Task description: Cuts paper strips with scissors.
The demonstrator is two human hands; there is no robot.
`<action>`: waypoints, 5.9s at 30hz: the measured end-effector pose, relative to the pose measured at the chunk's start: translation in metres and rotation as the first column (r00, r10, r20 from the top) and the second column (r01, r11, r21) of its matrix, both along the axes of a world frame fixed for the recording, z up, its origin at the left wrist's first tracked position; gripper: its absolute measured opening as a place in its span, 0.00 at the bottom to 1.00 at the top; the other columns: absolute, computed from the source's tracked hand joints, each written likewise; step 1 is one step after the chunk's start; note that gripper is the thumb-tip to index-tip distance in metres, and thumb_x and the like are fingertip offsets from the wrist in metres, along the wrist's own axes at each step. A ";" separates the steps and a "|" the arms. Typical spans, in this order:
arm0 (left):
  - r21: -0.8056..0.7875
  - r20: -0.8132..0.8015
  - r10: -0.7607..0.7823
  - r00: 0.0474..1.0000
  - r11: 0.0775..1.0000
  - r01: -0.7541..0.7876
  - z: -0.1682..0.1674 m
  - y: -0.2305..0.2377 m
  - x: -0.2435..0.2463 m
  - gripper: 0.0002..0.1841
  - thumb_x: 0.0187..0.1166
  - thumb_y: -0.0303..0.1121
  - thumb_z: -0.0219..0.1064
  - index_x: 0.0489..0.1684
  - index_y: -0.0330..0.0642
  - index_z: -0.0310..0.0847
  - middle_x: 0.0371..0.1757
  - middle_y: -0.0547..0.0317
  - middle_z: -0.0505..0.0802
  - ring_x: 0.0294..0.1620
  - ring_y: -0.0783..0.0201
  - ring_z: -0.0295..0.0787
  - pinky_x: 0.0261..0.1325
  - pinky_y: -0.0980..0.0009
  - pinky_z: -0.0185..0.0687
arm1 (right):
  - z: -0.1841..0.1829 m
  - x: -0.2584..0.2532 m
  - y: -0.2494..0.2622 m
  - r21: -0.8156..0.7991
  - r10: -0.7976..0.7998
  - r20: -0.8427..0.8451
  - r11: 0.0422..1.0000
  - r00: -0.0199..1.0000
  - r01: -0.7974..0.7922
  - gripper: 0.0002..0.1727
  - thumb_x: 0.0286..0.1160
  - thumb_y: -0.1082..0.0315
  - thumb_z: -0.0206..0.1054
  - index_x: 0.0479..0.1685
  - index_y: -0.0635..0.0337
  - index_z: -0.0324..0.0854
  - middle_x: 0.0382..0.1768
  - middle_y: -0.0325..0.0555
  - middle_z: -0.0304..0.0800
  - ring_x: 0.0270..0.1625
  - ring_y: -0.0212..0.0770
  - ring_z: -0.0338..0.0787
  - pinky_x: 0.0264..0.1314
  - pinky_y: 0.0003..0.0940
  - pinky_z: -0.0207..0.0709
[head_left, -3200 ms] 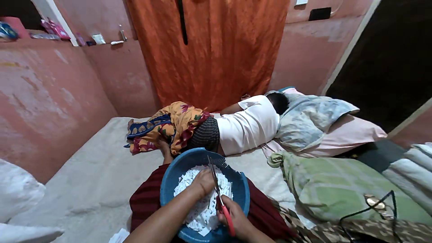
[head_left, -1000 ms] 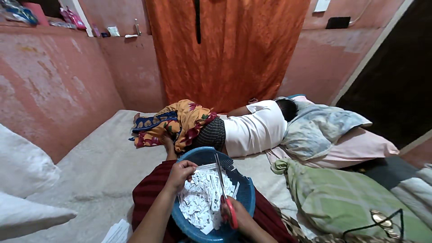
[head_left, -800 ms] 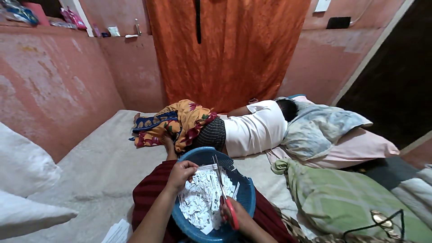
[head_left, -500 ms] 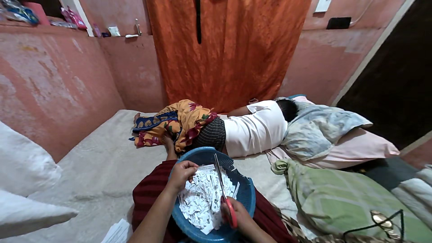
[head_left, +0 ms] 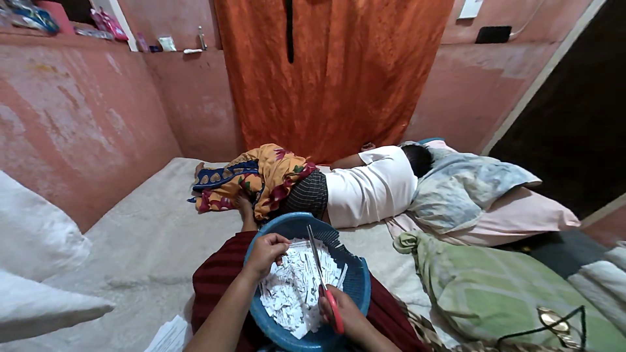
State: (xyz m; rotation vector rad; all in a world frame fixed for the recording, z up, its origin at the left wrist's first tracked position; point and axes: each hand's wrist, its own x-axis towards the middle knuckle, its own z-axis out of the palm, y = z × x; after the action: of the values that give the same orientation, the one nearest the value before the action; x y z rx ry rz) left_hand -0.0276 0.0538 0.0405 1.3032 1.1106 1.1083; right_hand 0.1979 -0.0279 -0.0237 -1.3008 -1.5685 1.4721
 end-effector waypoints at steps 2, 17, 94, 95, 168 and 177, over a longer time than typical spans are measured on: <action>0.000 -0.012 -0.016 1.000 1.000 0.016 -0.001 0.000 0.000 0.03 0.77 0.19 0.65 0.39 0.33 0.85 0.24 0.66 0.86 0.17 0.77 0.76 0.23 0.80 0.76 | -0.001 0.000 0.001 -0.002 0.021 0.015 1.000 1.000 -0.021 0.20 0.77 0.51 0.62 0.47 0.62 0.76 0.30 0.36 0.81 0.31 0.29 0.83 0.38 0.29 0.79; -0.001 -0.028 -0.003 1.000 1.000 0.003 -0.002 0.000 0.000 0.04 0.77 0.20 0.64 0.41 0.32 0.84 0.25 0.65 0.86 0.18 0.76 0.77 0.24 0.79 0.77 | -0.001 0.000 0.003 -0.015 0.031 0.074 0.999 0.997 -0.030 0.23 0.77 0.49 0.64 0.49 0.63 0.76 0.31 0.39 0.81 0.32 0.32 0.84 0.40 0.33 0.80; 0.136 -0.026 -0.027 0.999 0.990 0.030 -0.013 0.000 0.005 0.06 0.75 0.22 0.69 0.45 0.33 0.82 0.31 0.64 0.89 0.24 0.75 0.82 0.31 0.77 0.81 | -0.001 -0.002 0.004 -0.017 0.029 0.103 0.999 0.994 -0.027 0.19 0.78 0.51 0.65 0.44 0.62 0.77 0.28 0.39 0.79 0.30 0.33 0.82 0.38 0.33 0.78; 0.143 -0.022 -0.025 0.999 0.989 0.028 -0.013 0.000 0.005 0.06 0.75 0.21 0.69 0.45 0.33 0.82 0.32 0.64 0.89 0.25 0.75 0.82 0.32 0.77 0.81 | -0.002 -0.002 0.004 -0.008 0.018 0.093 1.000 0.995 -0.017 0.19 0.78 0.51 0.65 0.42 0.61 0.77 0.27 0.38 0.79 0.29 0.32 0.82 0.37 0.33 0.78; 0.131 0.010 -0.043 0.999 0.991 0.041 -0.011 -0.008 0.011 0.08 0.76 0.20 0.69 0.47 0.32 0.79 0.32 0.63 0.89 0.27 0.72 0.87 0.36 0.74 0.88 | -0.004 -0.002 0.003 0.053 0.019 0.114 0.998 0.993 -0.025 0.19 0.81 0.51 0.63 0.40 0.62 0.78 0.25 0.38 0.79 0.27 0.32 0.81 0.35 0.34 0.78; 0.124 0.031 -0.017 0.999 0.992 0.013 -0.010 -0.008 0.011 0.08 0.75 0.20 0.70 0.46 0.33 0.79 0.31 0.63 0.89 0.26 0.71 0.87 0.35 0.74 0.88 | -0.001 -0.002 0.004 -0.009 0.072 0.169 0.997 0.983 -0.072 0.22 0.73 0.48 0.68 0.45 0.60 0.77 0.27 0.38 0.78 0.29 0.33 0.80 0.36 0.34 0.77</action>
State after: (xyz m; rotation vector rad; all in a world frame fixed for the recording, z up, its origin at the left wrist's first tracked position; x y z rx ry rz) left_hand -0.0162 0.0459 0.0308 1.3830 1.0200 1.1985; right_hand 0.1957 -0.0236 -0.0246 -1.4157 -1.7386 1.4398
